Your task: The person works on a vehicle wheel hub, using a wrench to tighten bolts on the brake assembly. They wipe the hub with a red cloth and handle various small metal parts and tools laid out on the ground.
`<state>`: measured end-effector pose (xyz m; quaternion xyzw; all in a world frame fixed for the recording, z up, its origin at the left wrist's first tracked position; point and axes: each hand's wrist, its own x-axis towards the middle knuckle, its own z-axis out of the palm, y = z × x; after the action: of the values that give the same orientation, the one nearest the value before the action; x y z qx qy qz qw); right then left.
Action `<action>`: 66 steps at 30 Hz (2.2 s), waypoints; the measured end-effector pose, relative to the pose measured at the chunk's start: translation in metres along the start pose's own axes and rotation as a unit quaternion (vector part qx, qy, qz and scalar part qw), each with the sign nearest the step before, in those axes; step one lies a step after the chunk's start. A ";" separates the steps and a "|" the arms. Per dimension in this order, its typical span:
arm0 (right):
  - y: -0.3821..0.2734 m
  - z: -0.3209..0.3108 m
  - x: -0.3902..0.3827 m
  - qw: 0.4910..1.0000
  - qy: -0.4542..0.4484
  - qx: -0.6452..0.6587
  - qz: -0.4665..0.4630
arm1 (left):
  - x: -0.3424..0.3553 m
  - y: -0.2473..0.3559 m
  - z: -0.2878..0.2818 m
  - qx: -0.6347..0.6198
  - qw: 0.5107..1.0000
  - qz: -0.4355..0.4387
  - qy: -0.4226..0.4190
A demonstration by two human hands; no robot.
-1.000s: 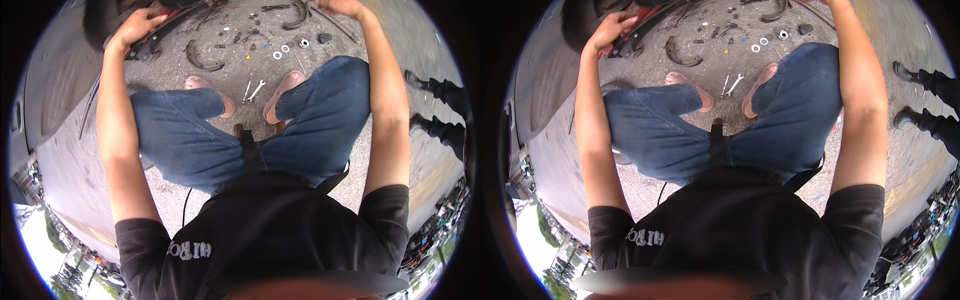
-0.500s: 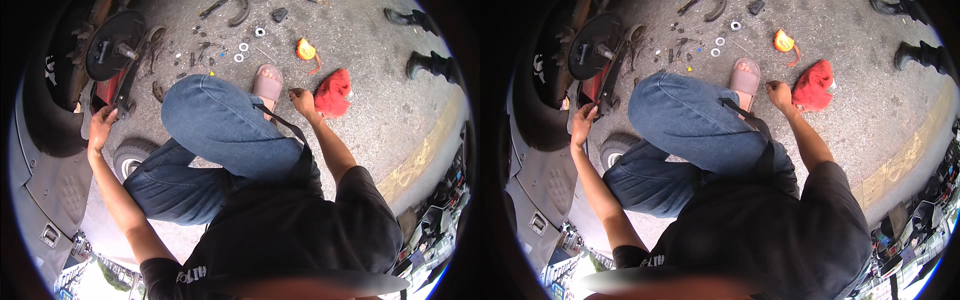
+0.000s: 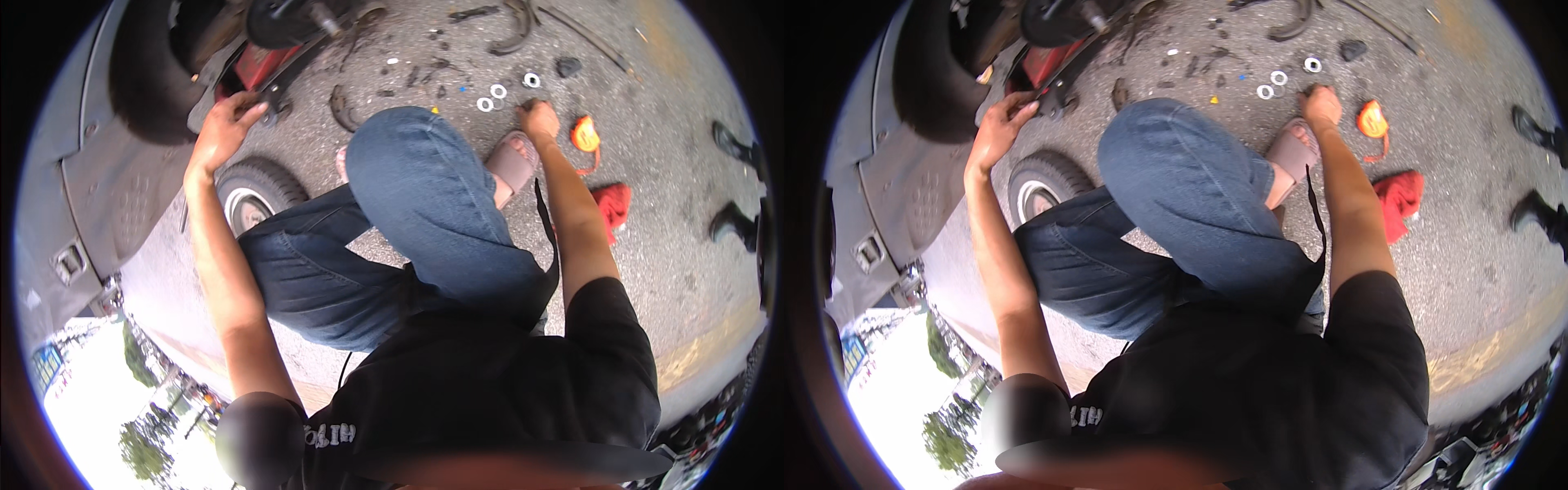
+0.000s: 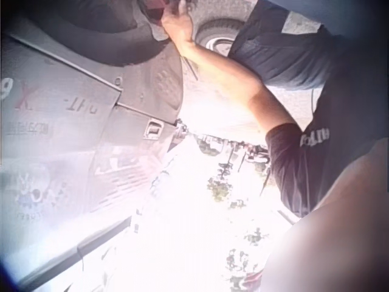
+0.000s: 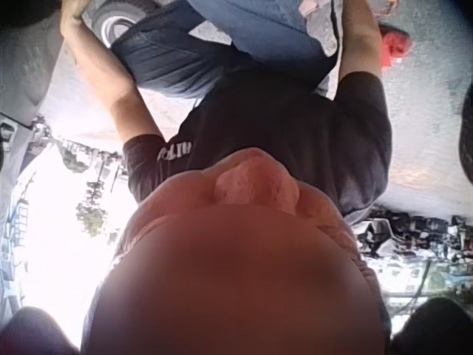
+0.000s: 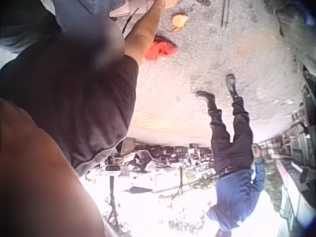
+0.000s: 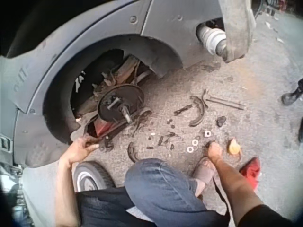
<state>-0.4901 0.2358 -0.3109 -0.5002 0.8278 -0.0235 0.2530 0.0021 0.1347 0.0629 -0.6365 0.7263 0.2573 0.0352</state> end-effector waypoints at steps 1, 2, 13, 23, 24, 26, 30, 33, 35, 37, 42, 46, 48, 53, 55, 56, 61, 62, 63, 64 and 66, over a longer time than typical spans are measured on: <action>0.002 0.000 -0.001 1.000 0.006 -0.004 -0.015 | -0.005 0.003 -0.003 0.002 1.000 -0.003 0.002; 0.003 0.001 -0.002 1.000 0.009 -0.008 -0.021 | -0.010 0.005 -0.005 0.005 1.000 -0.005 0.006; -0.086 -0.104 -0.013 0.975 0.044 0.072 -0.205 | -0.024 0.032 -0.021 0.032 0.991 0.107 0.080; -0.275 -0.256 -0.008 0.854 -0.039 -0.286 -0.433 | -0.033 0.021 -0.042 -0.052 0.995 -0.076 0.031; -0.280 -0.243 -0.014 0.848 -0.041 -0.300 -0.434 | -0.037 0.013 -0.042 -0.055 0.996 -0.061 0.032; -0.279 -0.208 -0.026 0.828 -0.096 -0.331 -0.442 | -0.035 -0.002 -0.038 0.007 0.998 0.030 0.058; -0.274 -0.100 -0.058 0.820 -0.203 -0.322 -0.428 | -0.031 -0.031 -0.026 0.031 0.997 0.016 0.067; -0.261 -0.031 -0.086 0.837 -0.292 -0.250 -0.390 | -0.028 -0.045 -0.019 0.013 0.997 0.044 0.064; -0.253 0.003 -0.104 0.859 -0.309 -0.179 -0.367 | -0.030 -0.053 -0.018 -0.040 0.997 0.032 0.056; -0.256 0.028 -0.118 0.863 -0.327 -0.144 -0.356 | -0.025 -0.056 -0.015 -0.073 0.996 -0.041 0.034; -0.267 0.067 -0.146 0.890 -0.319 0.057 -0.321 | -0.024 -0.069 -0.008 -0.024 0.999 0.005 0.040; -0.265 0.084 -0.141 0.895 -0.264 0.215 -0.290 | -0.021 -0.069 -0.007 -0.019 1.000 -0.009 0.016; -0.251 0.084 -0.130 0.930 -0.204 0.090 -0.293 | -0.021 -0.067 -0.009 -0.038 0.999 -0.018 0.011; -0.177 0.070 -0.104 0.968 -0.159 -0.053 -0.185 | -0.010 -0.057 -0.011 -0.033 0.999 -0.005 0.011; -0.157 0.066 -0.091 0.988 -0.101 -0.016 -0.117 | -0.004 -0.055 -0.011 -0.047 0.999 -0.016 0.001; -0.149 0.065 -0.086 0.994 -0.070 0.001 -0.081 | -0.001 -0.054 -0.010 -0.049 0.999 -0.021 -0.004; -0.140 0.061 -0.070 0.996 0.015 0.073 -0.043 | 0.006 -0.049 -0.009 -0.021 1.000 0.008 0.009; -0.141 0.060 -0.071 0.993 0.002 0.091 -0.076 | 0.006 -0.048 -0.008 -0.018 1.000 0.016 0.009; -0.143 0.058 -0.074 0.988 -0.006 0.108 -0.108 | 0.006 -0.045 -0.008 -0.014 1.000 0.025 0.012; -0.146 0.058 -0.079 0.983 -0.069 0.081 -0.150 | 0.005 -0.043 -0.009 -0.007 1.000 0.015 0.009; -0.152 0.060 -0.093 0.955 -0.188 0.023 -0.229 | 0.005 -0.039 -0.011 -0.012 1.000 -0.003 -0.003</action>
<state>-0.3048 0.2505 -0.2819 -0.6657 0.6277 -0.0054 0.4035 0.0405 0.1229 0.0580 -0.6381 0.7212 0.2680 0.0299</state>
